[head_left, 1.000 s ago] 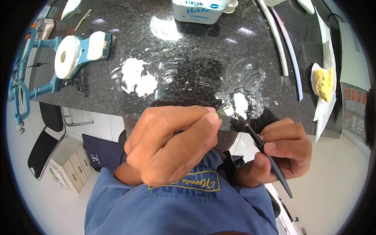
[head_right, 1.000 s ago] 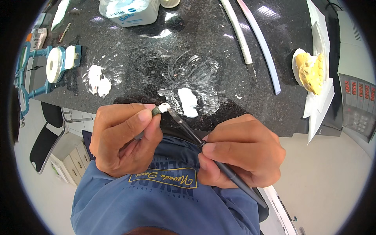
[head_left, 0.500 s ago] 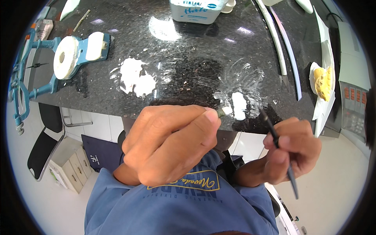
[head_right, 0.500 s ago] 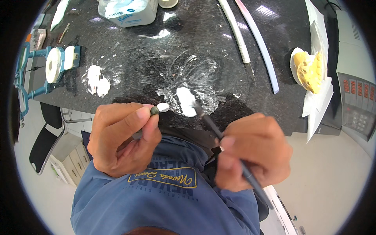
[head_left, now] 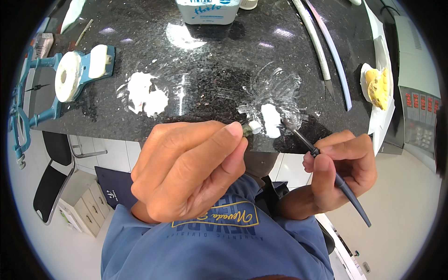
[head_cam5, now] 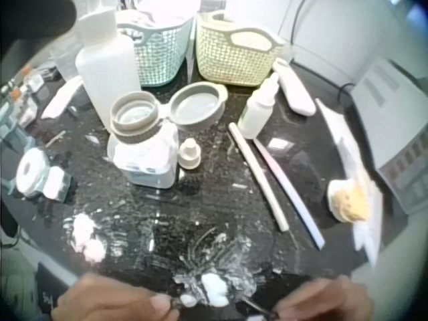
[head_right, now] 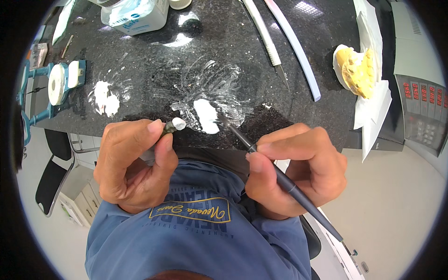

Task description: The person applies white paste onto a small dental component using a brush and then refines the application with a small pointed tool.

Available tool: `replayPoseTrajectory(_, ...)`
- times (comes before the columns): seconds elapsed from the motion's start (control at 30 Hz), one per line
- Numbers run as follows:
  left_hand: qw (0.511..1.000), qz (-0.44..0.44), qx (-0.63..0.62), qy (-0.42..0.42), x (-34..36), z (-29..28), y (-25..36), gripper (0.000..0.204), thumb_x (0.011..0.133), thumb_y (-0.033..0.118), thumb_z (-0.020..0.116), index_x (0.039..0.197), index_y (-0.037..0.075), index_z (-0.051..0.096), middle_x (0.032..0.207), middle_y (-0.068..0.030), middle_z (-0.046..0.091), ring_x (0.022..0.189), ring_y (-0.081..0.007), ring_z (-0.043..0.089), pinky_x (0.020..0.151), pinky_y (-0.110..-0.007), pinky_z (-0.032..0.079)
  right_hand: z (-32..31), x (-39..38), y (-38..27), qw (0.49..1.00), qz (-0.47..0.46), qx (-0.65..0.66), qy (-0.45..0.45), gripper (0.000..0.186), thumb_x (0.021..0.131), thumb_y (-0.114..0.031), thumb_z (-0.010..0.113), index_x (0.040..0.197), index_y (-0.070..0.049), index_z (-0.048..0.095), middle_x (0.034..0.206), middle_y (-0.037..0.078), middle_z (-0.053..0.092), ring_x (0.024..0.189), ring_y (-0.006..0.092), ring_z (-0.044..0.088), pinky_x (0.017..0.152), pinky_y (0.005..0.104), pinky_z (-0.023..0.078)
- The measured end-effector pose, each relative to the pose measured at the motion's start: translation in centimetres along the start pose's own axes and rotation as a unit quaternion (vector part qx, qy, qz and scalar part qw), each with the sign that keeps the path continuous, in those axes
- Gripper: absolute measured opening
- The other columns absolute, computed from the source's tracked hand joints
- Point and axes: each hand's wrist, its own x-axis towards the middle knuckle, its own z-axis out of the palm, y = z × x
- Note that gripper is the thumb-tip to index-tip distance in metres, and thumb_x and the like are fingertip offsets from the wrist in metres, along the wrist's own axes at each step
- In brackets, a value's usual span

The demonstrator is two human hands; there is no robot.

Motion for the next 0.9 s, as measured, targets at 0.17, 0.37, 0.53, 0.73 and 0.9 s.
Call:
replayPoseTrajectory(0.17,1.000,0.007,0.011,-0.015,0.01,-0.18,0.00,0.034,0.058,-0.007,0.081,0.089,0.000,0.071,0.070,-0.0072,0.066,0.058,-0.0175,0.061,0.051,-0.024,0.047,0.17,0.27,0.00,1.000,-0.021,-0.006,-0.021,0.017,0.064,0.007,0.073,0.075,0.002,0.060,0.064,0.011,0.063,0.052,0.0126,0.060,0.047,0.0196,0.043)
replayPoseTrajectory(0.37,1.000,-0.001,0.011,-0.018,-0.18,-0.20,0.07,0.035,0.057,-0.007,0.081,0.090,0.001,0.071,0.072,-0.0072,0.067,0.060,-0.0173,0.061,0.051,-0.024,0.047,-0.03,0.28,0.09,0.999,-0.028,-0.005,-0.018,0.016,0.064,0.008,0.072,0.073,0.002,0.060,0.063,0.011,0.063,0.053,0.0127,0.060,0.047,0.0196,0.043)
replayPoseTrajectory(0.53,1.000,-0.006,0.015,-0.026,-0.17,-0.30,0.19,0.036,0.058,-0.008,0.082,0.090,0.001,0.070,0.074,-0.0073,0.067,0.061,-0.0174,0.061,0.052,-0.024,0.047,-0.15,0.36,0.22,0.999,-0.031,0.001,-0.036,0.016,0.064,0.008,0.071,0.072,0.001,0.060,0.062,0.010,0.062,0.053,0.0130,0.060,0.046,0.0197,0.042)
replayPoseTrajectory(0.73,1.000,-0.004,0.012,-0.025,-0.21,-0.33,0.05,0.036,0.058,-0.008,0.081,0.091,0.001,0.070,0.074,-0.0074,0.067,0.062,-0.0174,0.062,0.053,-0.024,0.048,0.07,0.17,0.03,1.000,-0.018,0.001,0.005,0.015,0.065,0.007,0.070,0.073,0.001,0.059,0.062,0.010,0.062,0.054,0.0127,0.059,0.047,0.0199,0.042)
replayPoseTrajectory(0.9,1.000,-0.005,0.008,-0.028,-0.19,-0.23,0.21,0.035,0.058,-0.008,0.081,0.091,0.001,0.070,0.074,-0.0073,0.067,0.062,-0.0173,0.062,0.053,-0.024,0.048,-0.29,0.36,0.13,0.999,-0.029,-0.013,-0.025,0.016,0.066,0.005,0.072,0.073,0.000,0.059,0.062,0.010,0.062,0.053,0.0120,0.058,0.047,0.0197,0.042)
